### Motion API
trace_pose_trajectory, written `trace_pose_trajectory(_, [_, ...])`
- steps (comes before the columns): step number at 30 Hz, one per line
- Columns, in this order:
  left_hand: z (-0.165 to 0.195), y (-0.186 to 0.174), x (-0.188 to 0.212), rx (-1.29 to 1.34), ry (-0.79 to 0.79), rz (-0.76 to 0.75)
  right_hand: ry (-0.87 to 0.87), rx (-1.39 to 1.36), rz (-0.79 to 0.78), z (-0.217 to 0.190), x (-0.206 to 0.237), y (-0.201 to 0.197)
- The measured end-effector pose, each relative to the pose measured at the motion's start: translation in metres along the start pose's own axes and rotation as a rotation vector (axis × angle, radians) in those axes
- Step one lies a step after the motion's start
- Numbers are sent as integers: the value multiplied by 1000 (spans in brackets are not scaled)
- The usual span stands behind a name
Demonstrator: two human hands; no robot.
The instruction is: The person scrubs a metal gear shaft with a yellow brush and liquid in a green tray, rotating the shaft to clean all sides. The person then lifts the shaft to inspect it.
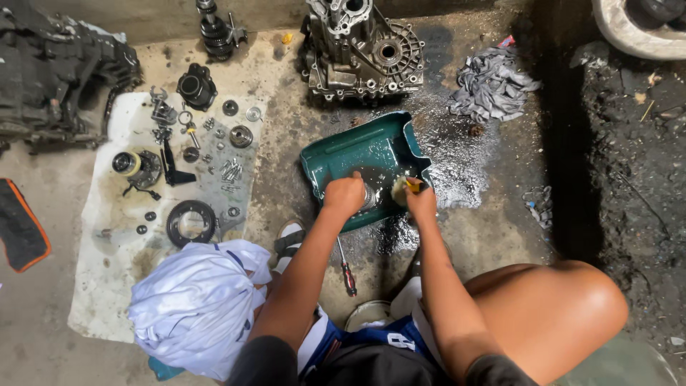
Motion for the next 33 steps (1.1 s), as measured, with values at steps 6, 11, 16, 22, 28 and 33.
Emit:
trace_pose_trajectory(6, [-10, -16, 5, 190, -46, -71, -209, 25, -97, -2, 1, 20])
trace_pose_trajectory(11, [-13, -16, 9, 297, -294, -52, -465, 54, -230, 4, 6, 29])
trace_pose_trajectory(16, [-32, -5, 2, 275, -374, -63, 255, -722, -125, 5, 0, 14])
trace_pose_trajectory(22, [-31, -1, -9, 268, -365, -35, -34, -818, -180, -16, 28, 3])
trace_pose_trajectory(28, [-19, -3, -13, 265, -324, -24, -372, -401, -149, -13, 19, 9])
trace_pose_trajectory(33, [-12, -1, -9, 254, -274, -19, -82, -874, -128, -2, 16, 10])
Point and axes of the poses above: each hand's wrist, its own x-axis away from the middle knuckle, its own y-axis out of the palm, z = x × y, the point moved 2 cm from there along -x, towards the middle knuckle, and after that the axes turned 4 degrees about -y, right-handed, at the moved point
